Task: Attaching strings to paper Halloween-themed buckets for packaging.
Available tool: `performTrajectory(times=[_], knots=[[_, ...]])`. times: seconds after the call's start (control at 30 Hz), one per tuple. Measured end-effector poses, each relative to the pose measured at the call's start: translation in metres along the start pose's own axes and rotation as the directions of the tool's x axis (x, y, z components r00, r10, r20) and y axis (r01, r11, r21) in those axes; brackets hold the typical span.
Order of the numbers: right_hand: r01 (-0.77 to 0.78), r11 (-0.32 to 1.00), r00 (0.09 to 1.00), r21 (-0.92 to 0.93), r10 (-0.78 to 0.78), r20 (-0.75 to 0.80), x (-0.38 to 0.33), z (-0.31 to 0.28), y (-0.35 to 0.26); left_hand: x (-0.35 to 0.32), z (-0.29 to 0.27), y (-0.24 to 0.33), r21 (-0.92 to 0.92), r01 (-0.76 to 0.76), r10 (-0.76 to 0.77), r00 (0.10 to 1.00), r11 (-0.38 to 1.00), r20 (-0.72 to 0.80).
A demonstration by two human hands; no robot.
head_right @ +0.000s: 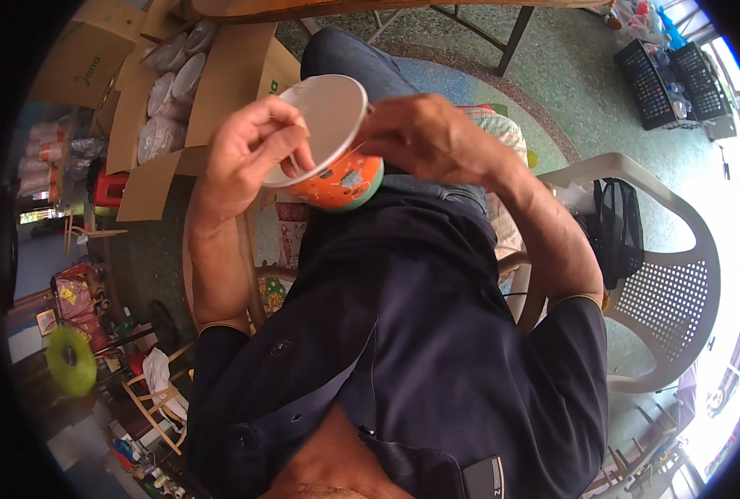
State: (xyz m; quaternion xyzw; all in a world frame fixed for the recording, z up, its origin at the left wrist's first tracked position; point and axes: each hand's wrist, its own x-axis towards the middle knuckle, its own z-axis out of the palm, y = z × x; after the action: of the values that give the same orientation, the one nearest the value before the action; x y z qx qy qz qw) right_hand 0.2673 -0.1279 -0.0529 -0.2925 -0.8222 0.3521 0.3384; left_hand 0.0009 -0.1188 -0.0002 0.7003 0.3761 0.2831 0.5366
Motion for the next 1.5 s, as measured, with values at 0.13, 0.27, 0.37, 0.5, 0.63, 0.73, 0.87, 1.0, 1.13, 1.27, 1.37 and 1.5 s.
performTrajectory(times=[0.13, 0.27, 0.37, 0.5, 0.63, 0.73, 0.87, 1.0, 1.13, 1.27, 1.37, 1.5], knots=[[-0.048, 0.995, 0.994, -0.092, 0.039, -0.106, -0.002, -0.023, -0.003, 0.007, 0.004, -0.010, -0.047, 0.170, -0.164, 0.981, 0.984, 0.107], [0.131, 0.977, 0.961, -0.169, -0.167, -0.219, 0.002, -0.016, -0.003, 0.012, 0.007, -0.007, -0.048, 0.169, -0.162, 0.979, 0.984, 0.126], [0.230, 0.956, 0.927, -0.181, -0.272, -0.260, 0.006, -0.014, -0.009, 0.013, 0.008, -0.009, -0.090, 0.160, -0.151, 0.984, 0.983, 0.098], [0.122, 0.979, 0.968, -0.162, -0.154, -0.197, 0.002, -0.009, -0.007, 0.014, 0.009, -0.011, -0.206, 0.127, -0.130, 0.991, 0.970, -0.003], [0.094, 0.991, 0.968, -0.098, -0.114, -0.224, 0.004, -0.002, -0.006, 0.017, 0.006, -0.017, -0.262, 0.040, -0.055, 0.997, 0.964, -0.052], [0.080, 0.992, 0.987, -0.094, -0.092, -0.130, 0.005, 0.002, -0.004, 0.020, 0.006, -0.017, -0.377, -0.033, -0.004, 0.995, 0.926, -0.097], [0.012, 0.996, 0.999, -0.090, -0.016, -0.049, 0.006, 0.003, -0.010, 0.021, 0.009, -0.017, -0.387, -0.063, 0.007, 0.990, 0.920, -0.143], [-0.099, 0.995, 0.994, -0.002, 0.099, -0.039, 0.009, 0.005, -0.017, 0.021, 0.013, -0.014, -0.374, -0.077, 0.030, 0.991, 0.924, -0.129], [-0.155, 0.963, 0.981, 0.220, 0.177, -0.083, 0.008, 0.006, -0.011, 0.022, 0.014, -0.013, -0.341, -0.057, 0.033, 0.997, 0.938, -0.075], [-0.159, 0.961, 0.973, 0.225, 0.191, -0.128, 0.007, 0.002, -0.009, 0.023, 0.020, -0.012, -0.274, -0.084, 0.056, 0.992, 0.958, -0.111], [-0.150, 0.937, 0.963, 0.315, 0.211, -0.168, 0.005, 0.001, -0.002, 0.024, 0.023, -0.007, -0.293, -0.014, -0.002, 0.999, 0.956, -0.052], [-0.152, 0.879, 0.951, 0.451, 0.254, -0.176, 0.003, 0.003, -0.004, 0.021, 0.020, 0.004, -0.342, 0.111, -0.093, 0.993, 0.933, 0.069]])
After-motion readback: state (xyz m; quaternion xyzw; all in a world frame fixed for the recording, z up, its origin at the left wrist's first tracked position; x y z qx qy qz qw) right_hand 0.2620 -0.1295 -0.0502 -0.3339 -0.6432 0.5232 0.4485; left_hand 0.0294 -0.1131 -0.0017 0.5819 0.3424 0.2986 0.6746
